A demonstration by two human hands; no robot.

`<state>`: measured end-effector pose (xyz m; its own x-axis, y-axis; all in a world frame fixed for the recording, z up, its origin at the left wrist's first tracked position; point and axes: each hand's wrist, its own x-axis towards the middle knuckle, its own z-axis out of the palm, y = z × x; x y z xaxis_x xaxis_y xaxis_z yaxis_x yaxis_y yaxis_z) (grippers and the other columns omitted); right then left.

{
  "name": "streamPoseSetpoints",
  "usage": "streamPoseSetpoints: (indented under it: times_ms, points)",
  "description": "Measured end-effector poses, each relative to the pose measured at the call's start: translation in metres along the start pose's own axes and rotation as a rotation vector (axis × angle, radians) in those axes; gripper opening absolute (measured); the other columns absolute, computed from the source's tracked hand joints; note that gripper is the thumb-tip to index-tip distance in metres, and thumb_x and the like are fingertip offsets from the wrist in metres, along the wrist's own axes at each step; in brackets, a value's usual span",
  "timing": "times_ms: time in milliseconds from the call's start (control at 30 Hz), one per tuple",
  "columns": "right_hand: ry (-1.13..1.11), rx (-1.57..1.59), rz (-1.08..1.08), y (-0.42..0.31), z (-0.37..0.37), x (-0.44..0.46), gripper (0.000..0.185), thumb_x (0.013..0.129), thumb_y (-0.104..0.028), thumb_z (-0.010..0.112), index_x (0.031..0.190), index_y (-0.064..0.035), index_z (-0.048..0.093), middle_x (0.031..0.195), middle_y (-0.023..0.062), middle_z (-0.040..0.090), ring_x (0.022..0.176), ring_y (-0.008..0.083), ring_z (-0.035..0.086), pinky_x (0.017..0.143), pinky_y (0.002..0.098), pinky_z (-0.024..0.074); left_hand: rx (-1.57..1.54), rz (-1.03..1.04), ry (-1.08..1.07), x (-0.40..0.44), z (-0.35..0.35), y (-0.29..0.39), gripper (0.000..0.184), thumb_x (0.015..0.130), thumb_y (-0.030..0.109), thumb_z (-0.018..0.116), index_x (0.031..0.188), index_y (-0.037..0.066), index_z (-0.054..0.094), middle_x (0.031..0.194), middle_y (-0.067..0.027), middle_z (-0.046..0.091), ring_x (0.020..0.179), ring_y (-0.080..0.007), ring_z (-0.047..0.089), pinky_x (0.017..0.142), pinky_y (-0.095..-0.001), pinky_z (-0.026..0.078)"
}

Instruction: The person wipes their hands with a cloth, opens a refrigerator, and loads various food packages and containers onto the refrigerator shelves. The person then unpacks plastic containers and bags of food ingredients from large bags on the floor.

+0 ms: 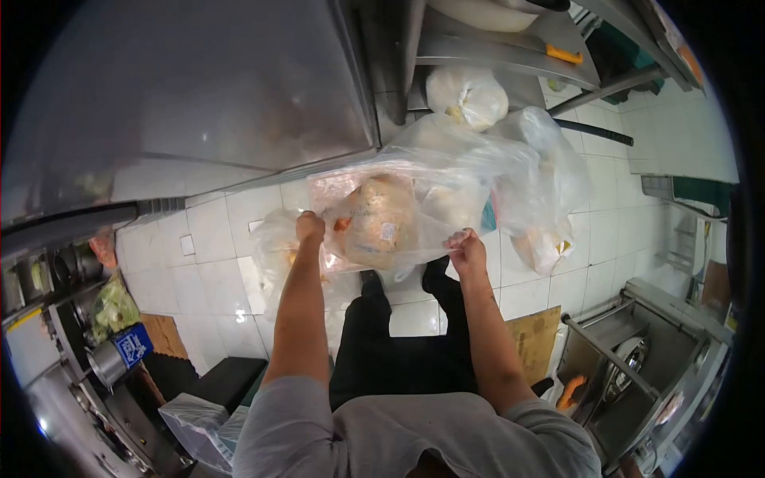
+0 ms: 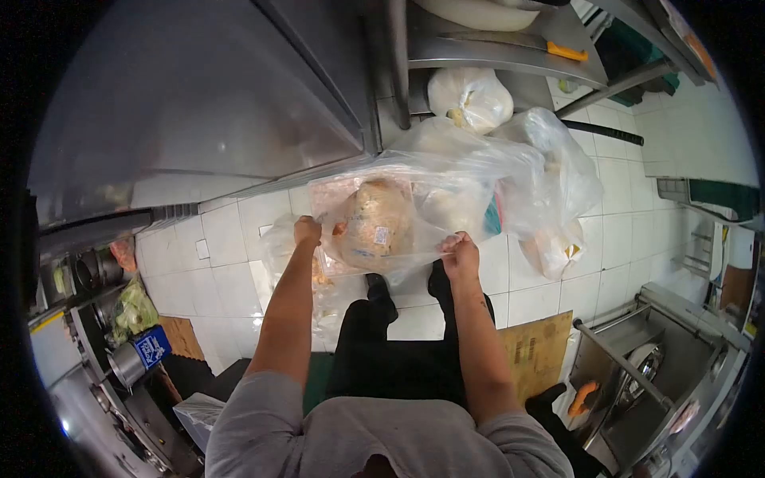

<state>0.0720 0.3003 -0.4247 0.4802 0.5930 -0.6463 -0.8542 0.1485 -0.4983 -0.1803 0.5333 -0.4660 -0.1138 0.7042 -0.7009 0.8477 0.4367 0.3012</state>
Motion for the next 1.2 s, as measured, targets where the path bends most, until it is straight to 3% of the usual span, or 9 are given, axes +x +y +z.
streamPoseSetpoints:
  times_ms: [100,233,433,633,833,967,1000,1100,1200]
  points:
    - [-0.076,-0.056,-0.012,0.005,0.001,-0.001,0.018,0.067,0.011,0.038,0.069,-0.0067,0.044,0.061,0.0029,0.046,0.058,0.0157,0.046,0.058,0.0263,0.0406,0.494,0.517,0.493,-0.064,0.004,0.025,0.034,0.072,0.023,0.058,0.094,-0.001,0.052,0.097,-0.0239,0.054,0.087,-0.0351,0.055,0.070,-0.0423,0.046]
    - [-0.069,-0.199,-0.040,0.027,0.017,0.005,0.021,0.066,0.010,0.039,0.076,-0.0056,0.048,0.064,0.0036,0.050,0.060,0.0152,0.049,0.058,0.0245,0.0413,0.313,0.736,0.374,-0.101,0.072,0.016,0.071,0.064,0.038,0.065,0.115,-0.001,0.035,0.117,-0.0285,0.036,0.108,-0.0437,0.036,0.086,-0.0528,0.032]
    - [0.012,-0.127,0.009,0.043,0.018,0.010,0.029,0.063,0.011,0.042,0.085,-0.0055,0.049,0.064,0.0043,0.048,0.060,0.0176,0.049,0.058,0.0256,0.0412,0.398,0.395,0.233,-0.095,0.082,0.043,0.102,0.055,0.047,0.067,0.129,0.000,0.015,0.121,-0.0279,0.035,0.114,-0.0405,0.033,0.093,-0.0500,0.024]
    - [-0.348,-0.976,-0.282,0.049,-0.001,0.004,0.020,0.063,0.010,0.042,0.059,-0.0055,0.053,0.064,0.0058,0.049,0.062,0.0181,0.050,0.058,0.0271,0.0398,-0.022,0.376,-0.226,-0.034,0.036,0.041,0.087,0.050,0.023,0.069,0.123,-0.006,0.031,0.107,-0.0212,0.051,0.093,-0.0278,0.055,0.079,-0.0397,0.044]
    - [-0.167,-1.446,-0.355,0.044,-0.012,-0.019,0.029,0.064,0.007,0.042,0.068,-0.0100,0.064,0.075,0.0148,0.052,0.070,0.0264,0.053,0.066,0.0305,0.0417,-0.368,0.135,-0.522,-0.040,0.006,0.076,0.058,0.050,0.022,0.068,0.096,-0.011,0.053,0.092,-0.0190,0.058,0.085,-0.0271,0.058,0.066,-0.0350,0.049]
    - [0.045,-1.589,-0.608,0.019,0.033,-0.044,0.017,0.070,-0.020,0.061,0.083,-0.0100,0.066,0.094,0.0154,0.054,0.085,0.0293,0.054,0.080,0.0342,0.0419,-0.283,0.229,-0.479,-0.111,-0.023,0.090,0.055,0.054,0.023,0.068,0.095,-0.010,0.055,0.089,-0.0205,0.058,0.086,-0.0289,0.058,0.069,-0.0358,0.049]
    - [-0.051,-1.272,-0.285,0.022,0.033,-0.032,0.039,0.069,-0.034,0.065,0.097,-0.0075,0.061,0.101,0.0123,0.054,0.088,0.0279,0.054,0.082,0.0369,0.0424,-0.204,0.359,-0.423,-0.133,-0.027,0.088,0.055,0.056,0.027,0.067,0.094,-0.010,0.055,0.090,-0.0227,0.058,0.087,-0.0303,0.058,0.069,-0.0364,0.049]
    - [-0.043,-0.426,0.450,-0.020,0.124,-0.095,0.049,0.070,-0.034,0.064,0.107,-0.0040,0.054,0.101,0.0106,0.055,0.090,0.0258,0.054,0.082,0.0386,0.0436,0.309,0.697,-0.105,-0.220,-0.042,0.103,0.078,0.058,0.045,0.063,0.112,-0.008,0.045,0.094,-0.0245,0.058,0.092,-0.0326,0.057,0.078,-0.0400,0.045]
    - [-0.242,-0.018,0.341,-0.034,0.145,-0.124,0.054,0.070,-0.031,0.063,0.113,-0.0036,0.047,0.101,0.0119,0.056,0.091,0.0255,0.055,0.081,0.0401,0.0453,0.542,0.789,-0.153,-0.306,-0.084,0.144,0.069,0.062,0.045,0.061,0.109,-0.004,0.049,0.098,-0.0264,0.056,0.096,-0.0363,0.054,0.082,-0.0409,0.042]
